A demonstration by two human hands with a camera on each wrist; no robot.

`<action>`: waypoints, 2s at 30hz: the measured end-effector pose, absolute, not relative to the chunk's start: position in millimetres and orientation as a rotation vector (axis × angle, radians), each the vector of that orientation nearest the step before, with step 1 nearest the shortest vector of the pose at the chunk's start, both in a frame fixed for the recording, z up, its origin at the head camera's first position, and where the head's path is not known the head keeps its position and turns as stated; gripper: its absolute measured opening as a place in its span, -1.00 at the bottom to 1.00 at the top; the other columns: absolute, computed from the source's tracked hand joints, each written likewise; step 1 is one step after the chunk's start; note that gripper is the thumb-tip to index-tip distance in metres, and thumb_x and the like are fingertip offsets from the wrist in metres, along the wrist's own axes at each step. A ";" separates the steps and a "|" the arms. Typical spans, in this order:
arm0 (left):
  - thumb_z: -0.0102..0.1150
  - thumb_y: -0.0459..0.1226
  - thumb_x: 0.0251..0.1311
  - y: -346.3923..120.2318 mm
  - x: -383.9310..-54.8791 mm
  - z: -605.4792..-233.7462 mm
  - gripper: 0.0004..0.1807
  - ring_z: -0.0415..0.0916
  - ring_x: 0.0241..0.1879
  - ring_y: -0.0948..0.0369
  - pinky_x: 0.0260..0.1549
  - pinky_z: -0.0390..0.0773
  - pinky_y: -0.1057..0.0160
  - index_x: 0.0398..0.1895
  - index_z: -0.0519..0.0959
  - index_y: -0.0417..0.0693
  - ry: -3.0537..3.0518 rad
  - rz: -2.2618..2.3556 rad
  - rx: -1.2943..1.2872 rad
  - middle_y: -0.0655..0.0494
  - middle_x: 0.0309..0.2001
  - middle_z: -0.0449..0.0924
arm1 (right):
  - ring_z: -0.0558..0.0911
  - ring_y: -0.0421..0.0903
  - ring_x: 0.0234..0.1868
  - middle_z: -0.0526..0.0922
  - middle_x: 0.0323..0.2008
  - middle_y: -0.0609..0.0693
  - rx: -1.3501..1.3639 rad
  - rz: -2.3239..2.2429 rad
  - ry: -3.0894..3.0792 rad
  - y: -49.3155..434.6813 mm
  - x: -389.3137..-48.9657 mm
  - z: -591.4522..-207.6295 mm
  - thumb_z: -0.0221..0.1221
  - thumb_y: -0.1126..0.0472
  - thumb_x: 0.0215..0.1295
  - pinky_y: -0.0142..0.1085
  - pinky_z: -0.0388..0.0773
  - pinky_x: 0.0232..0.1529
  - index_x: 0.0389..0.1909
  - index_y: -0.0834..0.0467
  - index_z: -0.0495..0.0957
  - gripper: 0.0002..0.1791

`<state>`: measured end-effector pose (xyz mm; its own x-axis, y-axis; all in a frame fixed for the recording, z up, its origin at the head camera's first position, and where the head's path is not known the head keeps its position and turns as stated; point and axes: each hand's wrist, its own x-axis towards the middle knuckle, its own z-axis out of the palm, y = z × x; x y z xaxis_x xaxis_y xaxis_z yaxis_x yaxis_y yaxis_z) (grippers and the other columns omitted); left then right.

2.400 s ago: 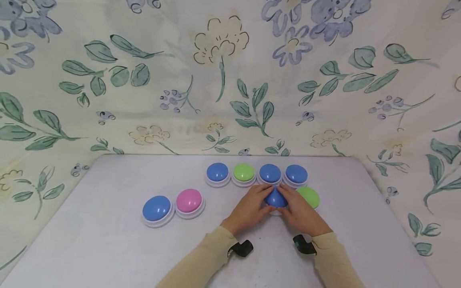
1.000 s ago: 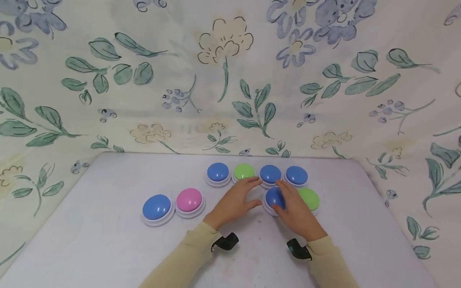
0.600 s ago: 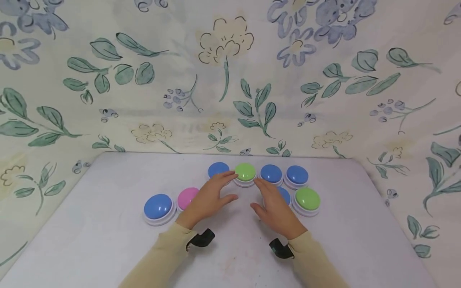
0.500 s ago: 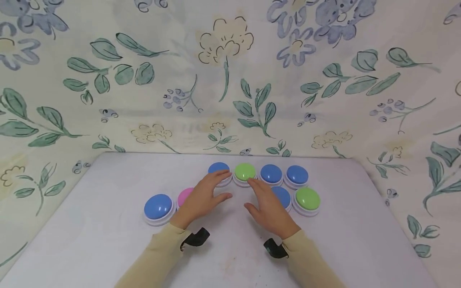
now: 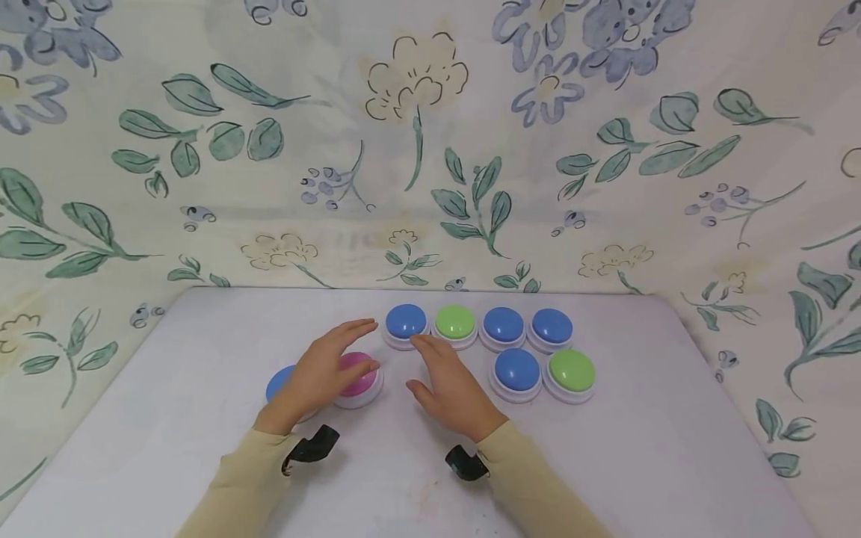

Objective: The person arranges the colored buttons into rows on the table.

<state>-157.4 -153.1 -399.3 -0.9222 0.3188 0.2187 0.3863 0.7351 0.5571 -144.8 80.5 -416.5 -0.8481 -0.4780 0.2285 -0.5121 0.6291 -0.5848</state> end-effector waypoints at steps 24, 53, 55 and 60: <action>0.42 -0.03 0.15 -217.8 -163.0 -409.7 -0.19 0.36 0.35 -0.15 0.26 0.38 -0.27 0.42 0.39 -0.18 -2.936 -1.082 -0.667 -0.12 0.36 0.44 | 0.30 0.14 0.46 0.37 0.40 0.21 0.918 1.179 -2.750 10.4 -155.8 -433.0 0.26 0.16 0.38 0.01 0.28 0.43 0.41 0.32 0.32 -0.34; 0.48 -0.29 0.03 -213.4 -165.8 -419.5 -0.24 0.43 0.30 -0.04 0.23 0.50 -0.09 0.38 0.45 -0.16 -3.054 -1.082 -0.685 -0.03 0.30 0.52 | 0.35 0.05 0.43 0.35 0.42 0.15 0.876 1.270 -2.788 0.9 -153.6 -457.9 0.30 0.11 0.34 -0.16 0.36 0.39 0.46 0.25 0.26 -0.26; 0.49 -0.29 0.03 -211.9 -165.5 -419.2 -0.24 0.44 0.29 -0.05 0.22 0.51 -0.10 0.38 0.46 -0.16 -3.052 -1.067 -0.695 -0.03 0.29 0.53 | 0.35 0.04 0.43 0.36 0.42 0.14 0.872 1.284 -2.780 1.4 -154.5 -459.5 0.31 0.12 0.34 -0.17 0.36 0.40 0.46 0.25 0.27 -0.26; 0.49 -0.28 0.03 -210.8 -164.9 -418.7 -0.25 0.45 0.28 -0.06 0.22 0.50 -0.12 0.36 0.47 -0.16 -3.051 -1.044 -0.695 -0.04 0.28 0.53 | 0.38 0.04 0.41 0.38 0.41 0.14 0.862 1.322 -2.747 1.7 -155.7 -461.3 0.33 0.15 0.31 -0.16 0.38 0.38 0.43 0.25 0.31 -0.27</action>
<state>-164.9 -210.8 -418.7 -0.8995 0.4368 -0.0122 0.3378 0.7127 0.6148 -155.7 1.7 -461.3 -0.8517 -0.4829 0.2037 -0.4604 0.5037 -0.7309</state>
